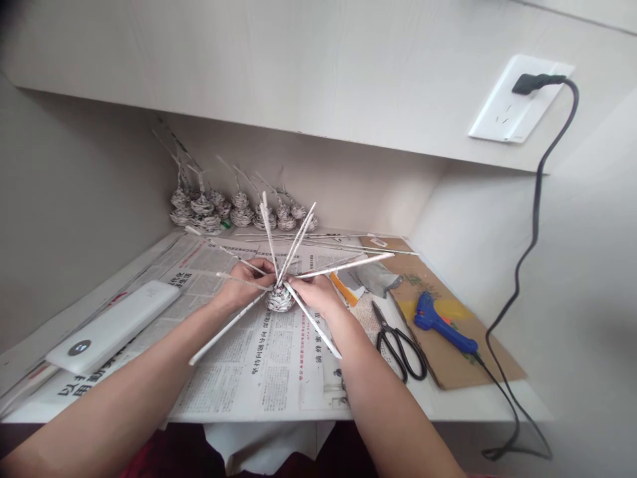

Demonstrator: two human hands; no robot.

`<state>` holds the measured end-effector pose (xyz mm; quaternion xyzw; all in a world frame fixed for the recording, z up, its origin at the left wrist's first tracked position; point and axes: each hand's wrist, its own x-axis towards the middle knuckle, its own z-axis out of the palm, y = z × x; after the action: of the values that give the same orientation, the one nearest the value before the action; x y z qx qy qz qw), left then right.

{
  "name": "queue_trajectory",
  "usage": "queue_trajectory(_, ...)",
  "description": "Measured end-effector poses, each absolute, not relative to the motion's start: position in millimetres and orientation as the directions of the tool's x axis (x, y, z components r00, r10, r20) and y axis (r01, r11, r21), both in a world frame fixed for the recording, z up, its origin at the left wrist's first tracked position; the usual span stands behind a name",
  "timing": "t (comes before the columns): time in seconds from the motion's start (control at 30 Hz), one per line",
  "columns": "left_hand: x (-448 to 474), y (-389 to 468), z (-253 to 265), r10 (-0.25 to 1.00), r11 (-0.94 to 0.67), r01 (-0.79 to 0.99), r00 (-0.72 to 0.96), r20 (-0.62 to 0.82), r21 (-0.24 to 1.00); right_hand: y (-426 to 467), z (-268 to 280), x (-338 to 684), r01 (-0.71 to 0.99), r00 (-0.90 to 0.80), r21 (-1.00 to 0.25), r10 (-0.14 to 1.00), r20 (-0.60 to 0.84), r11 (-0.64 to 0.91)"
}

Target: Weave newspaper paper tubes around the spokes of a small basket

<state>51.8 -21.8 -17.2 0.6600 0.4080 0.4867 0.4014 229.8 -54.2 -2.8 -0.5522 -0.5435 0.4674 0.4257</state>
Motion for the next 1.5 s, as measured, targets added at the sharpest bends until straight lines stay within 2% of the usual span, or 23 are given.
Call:
queue_trajectory(0.1, 52.4, -22.4, -18.2, 0.931, -0.331, 0.132, 0.206, 0.301, 0.934, -53.8, -2.0, 224.3, 0.048, -0.003, -0.993, 0.994, -0.108, -0.108)
queue_trajectory(0.27, 53.5, -22.5, -21.5, 0.927, -0.35, 0.158, 0.198, 0.318, 0.923, -52.1, -6.8, 214.7, -0.127, 0.154, -0.992, 0.988, -0.027, -0.008)
queue_trajectory(0.37, 53.8, -22.4, -23.0, 0.916, -0.379, 0.153, 0.205, 0.345, 0.913, -52.7, -7.0, 210.2, -0.196, 0.217, -0.981, 0.974, -0.056, -0.013)
queue_trajectory(0.47, 54.3, -23.5, -21.9, 0.908, -0.395, 0.162, 0.216, 0.358, 0.904, -52.7, -8.2, 208.3, -0.271, 0.183, -0.962, 0.981, -0.065, -0.013)
queue_trajectory(0.63, 56.1, -25.9, -18.5, 0.901, -0.396, 0.106, 0.234, 0.364, 0.912, -48.9, -16.1, 209.7, -0.324, 0.133, -0.944, 0.991, 0.019, 0.061)
queue_trajectory(0.77, 57.6, -26.0, -17.6, 0.911, -0.375, 0.061, 0.211, 0.355, 0.925, -46.6, -19.5, 211.1, -0.257, 0.157, -0.959, 0.984, 0.078, 0.117)
queue_trajectory(0.93, 59.7, -26.7, -17.1, 0.915, -0.367, 0.02, 0.186, 0.357, 0.93, -50.3, -14.5, 213.1, -0.045, 0.147, -0.985, 0.976, 0.161, 0.169)
queue_trajectory(1.1, 60.7, -27.4, -19.8, 0.909, -0.372, 0.028, 0.215, 0.358, 0.928, -51.4, -12.3, 216.9, 0.102, 0.13, -0.988, 0.983, 0.13, 0.117)
queue_trajectory(1.17, 60.1, -27.6, -20.6, 0.911, -0.366, 0.058, 0.228, 0.344, 0.929, -51.2, -11.6, 216.1, 0.134, 0.176, -0.986, 0.977, 0.12, 0.097)
queue_trajectory(1.27, 58.8, -28.5, -20.6, 0.907, -0.354, 0.065, 0.267, 0.326, 0.933, -50.8, -9.3, 212.0, -0.047, 0.26, -0.999, 0.966, -0.008, 0.005)
queue_trajectory(1.37, 58.7, -29.8, -19.6, 0.905, -0.342, 0.04, 0.283, 0.317, 0.939, -49.5, -8.2, 209.0, -0.285, 0.22, -0.955, 0.965, -0.143, -0.076)
queue_trajectory(1.5, 60.8, -30.7, -17.9, 0.92, -0.308, -0.024, 0.248, 0.305, 0.951, -47.1, -11.0, 211.8, -0.359, 0.122, -0.93, 0.984, -0.132, -0.08)
